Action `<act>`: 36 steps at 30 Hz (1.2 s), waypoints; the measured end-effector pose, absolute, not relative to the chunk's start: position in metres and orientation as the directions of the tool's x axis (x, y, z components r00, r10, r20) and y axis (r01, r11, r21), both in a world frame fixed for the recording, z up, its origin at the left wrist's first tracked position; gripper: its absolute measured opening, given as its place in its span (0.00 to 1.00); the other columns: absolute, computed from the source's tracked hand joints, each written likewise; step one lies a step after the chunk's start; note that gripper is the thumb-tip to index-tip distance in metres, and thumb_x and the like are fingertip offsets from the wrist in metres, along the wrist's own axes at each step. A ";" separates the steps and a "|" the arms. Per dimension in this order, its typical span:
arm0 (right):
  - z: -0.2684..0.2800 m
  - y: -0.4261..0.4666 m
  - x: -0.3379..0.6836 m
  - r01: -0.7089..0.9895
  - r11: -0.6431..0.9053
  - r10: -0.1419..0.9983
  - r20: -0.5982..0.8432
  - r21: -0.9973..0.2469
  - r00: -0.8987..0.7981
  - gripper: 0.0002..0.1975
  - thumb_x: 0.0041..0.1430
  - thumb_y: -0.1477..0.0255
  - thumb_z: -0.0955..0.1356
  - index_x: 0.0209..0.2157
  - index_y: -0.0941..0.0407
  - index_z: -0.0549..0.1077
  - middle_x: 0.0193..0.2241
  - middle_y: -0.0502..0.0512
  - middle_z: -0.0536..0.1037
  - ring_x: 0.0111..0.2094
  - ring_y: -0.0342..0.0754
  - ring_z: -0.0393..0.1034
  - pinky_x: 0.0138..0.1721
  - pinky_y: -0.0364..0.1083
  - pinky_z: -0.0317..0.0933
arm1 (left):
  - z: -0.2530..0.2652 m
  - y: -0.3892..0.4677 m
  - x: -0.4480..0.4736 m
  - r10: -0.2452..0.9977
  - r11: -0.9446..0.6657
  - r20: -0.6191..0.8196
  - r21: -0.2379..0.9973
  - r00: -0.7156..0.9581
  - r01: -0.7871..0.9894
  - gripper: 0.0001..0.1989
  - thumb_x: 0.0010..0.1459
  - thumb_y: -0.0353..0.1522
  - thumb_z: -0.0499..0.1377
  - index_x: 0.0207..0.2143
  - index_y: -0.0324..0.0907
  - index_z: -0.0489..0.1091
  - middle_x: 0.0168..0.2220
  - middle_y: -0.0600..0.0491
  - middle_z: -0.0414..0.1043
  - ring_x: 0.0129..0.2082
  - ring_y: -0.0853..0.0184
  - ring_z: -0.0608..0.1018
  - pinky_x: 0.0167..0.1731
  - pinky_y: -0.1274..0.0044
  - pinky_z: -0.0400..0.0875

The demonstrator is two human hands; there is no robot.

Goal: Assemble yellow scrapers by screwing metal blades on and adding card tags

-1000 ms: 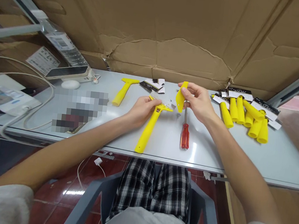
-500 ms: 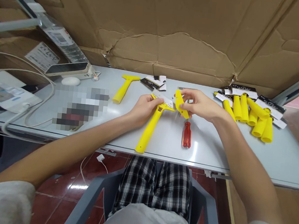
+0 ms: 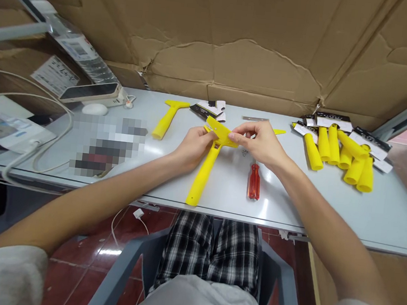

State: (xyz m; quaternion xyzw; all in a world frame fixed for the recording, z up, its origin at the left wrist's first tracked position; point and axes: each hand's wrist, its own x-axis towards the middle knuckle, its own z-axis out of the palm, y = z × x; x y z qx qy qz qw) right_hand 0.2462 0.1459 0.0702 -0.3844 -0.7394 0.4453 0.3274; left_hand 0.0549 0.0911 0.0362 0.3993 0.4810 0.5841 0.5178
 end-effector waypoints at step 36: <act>0.062 0.134 0.231 0.164 0.060 0.897 -0.019 -0.985 -0.441 0.33 0.52 0.49 0.78 0.45 0.64 0.82 0.40 0.62 0.81 0.32 0.37 0.74 0.34 0.37 0.70 | 0.050 0.091 0.039 1.000 -0.014 0.006 0.967 -0.031 -0.254 0.26 0.56 0.50 0.68 0.52 0.52 0.68 0.36 0.53 0.81 0.31 0.62 0.83 0.32 0.71 0.75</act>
